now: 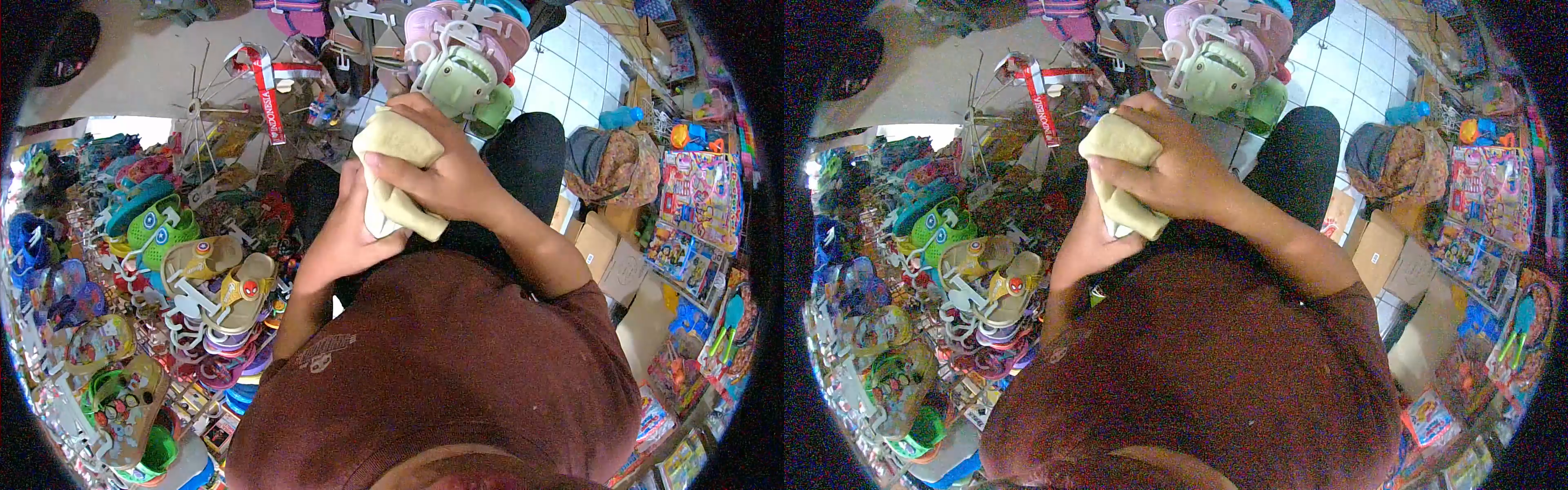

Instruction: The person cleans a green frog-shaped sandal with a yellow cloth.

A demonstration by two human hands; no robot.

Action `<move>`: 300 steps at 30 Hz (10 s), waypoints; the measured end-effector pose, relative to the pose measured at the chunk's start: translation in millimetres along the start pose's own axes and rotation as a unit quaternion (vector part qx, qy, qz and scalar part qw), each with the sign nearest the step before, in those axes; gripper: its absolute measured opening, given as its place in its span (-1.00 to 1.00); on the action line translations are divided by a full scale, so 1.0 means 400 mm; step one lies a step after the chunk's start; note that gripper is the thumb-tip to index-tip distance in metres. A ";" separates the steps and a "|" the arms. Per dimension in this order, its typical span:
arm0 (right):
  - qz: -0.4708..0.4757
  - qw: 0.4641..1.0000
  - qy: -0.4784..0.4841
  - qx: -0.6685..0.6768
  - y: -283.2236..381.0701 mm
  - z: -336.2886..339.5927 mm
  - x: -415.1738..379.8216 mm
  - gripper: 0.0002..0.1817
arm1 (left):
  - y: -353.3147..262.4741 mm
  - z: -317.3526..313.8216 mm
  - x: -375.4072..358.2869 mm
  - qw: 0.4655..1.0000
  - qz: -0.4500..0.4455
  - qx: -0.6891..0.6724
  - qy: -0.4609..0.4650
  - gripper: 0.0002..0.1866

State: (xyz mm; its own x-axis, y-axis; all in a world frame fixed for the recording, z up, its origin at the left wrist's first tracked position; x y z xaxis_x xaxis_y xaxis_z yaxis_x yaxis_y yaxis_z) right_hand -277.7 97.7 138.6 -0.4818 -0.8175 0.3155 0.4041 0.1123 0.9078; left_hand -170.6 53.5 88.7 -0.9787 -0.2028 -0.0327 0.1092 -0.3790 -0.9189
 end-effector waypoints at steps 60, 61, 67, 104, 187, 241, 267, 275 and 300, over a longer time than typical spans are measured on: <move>-0.280 0.893 -0.099 0.339 -0.249 -0.004 -0.075 -0.68 | 0.109 -0.025 -0.066 0.964 0.147 -0.214 0.048 -0.17; -0.292 0.858 -0.103 0.410 -0.280 -0.001 -0.068 -0.65 | 0.117 -0.025 -0.083 0.951 0.167 -0.255 0.053 -0.21; -0.253 0.764 -0.070 0.589 -0.223 0.024 -0.083 -0.48 | 0.138 0.007 -0.102 0.908 0.138 -0.386 -0.090 -0.33; -0.381 0.665 -0.149 0.625 -0.351 -0.080 -0.118 -0.36 | 0.179 -0.110 -0.010 0.657 0.017 -0.753 0.012 0.00; -0.202 0.938 0.053 0.278 -0.161 -0.146 -0.126 -0.51 | 0.299 0.036 -0.047 0.792 0.159 -0.551 -0.207 -0.23; -0.210 0.831 0.022 0.514 -0.118 -0.064 -0.064 -0.47 | 0.088 0.135 0.022 0.851 -0.158 -0.474 -0.164 -0.62; -0.121 0.981 0.129 -0.074 -0.055 -0.094 -0.010 -0.66 | 0.164 0.112 -0.051 0.849 -0.002 -0.464 -0.252 -0.57; -0.001 0.970 0.209 -0.123 0.023 -0.139 -0.021 -0.66 | 0.162 0.118 -0.047 0.845 -0.014 -0.464 -0.265 -0.58; -0.080 0.965 0.132 -0.214 0.000 -0.115 -0.012 -0.69 | 0.137 0.120 -0.063 0.859 -0.040 -0.436 -0.264 -0.58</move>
State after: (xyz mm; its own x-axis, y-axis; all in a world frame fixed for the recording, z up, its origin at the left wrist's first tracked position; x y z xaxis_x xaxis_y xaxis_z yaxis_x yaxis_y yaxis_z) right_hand -239.6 75.6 124.3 -0.3733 -0.9264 0.0488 0.6520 -0.2246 0.7242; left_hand -131.5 -5.4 58.2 -0.7364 -0.6763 0.0163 -0.3527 0.3633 -0.8623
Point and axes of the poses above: each hand's wrist, its own x-axis towards the middle knuckle, its own z-axis out of the back of the hand, y = z × x, the point moved 10 cm from there along x, towards the middle knuckle, and after that the axes turned 4 degrees about -x, right-handed, at the moved point
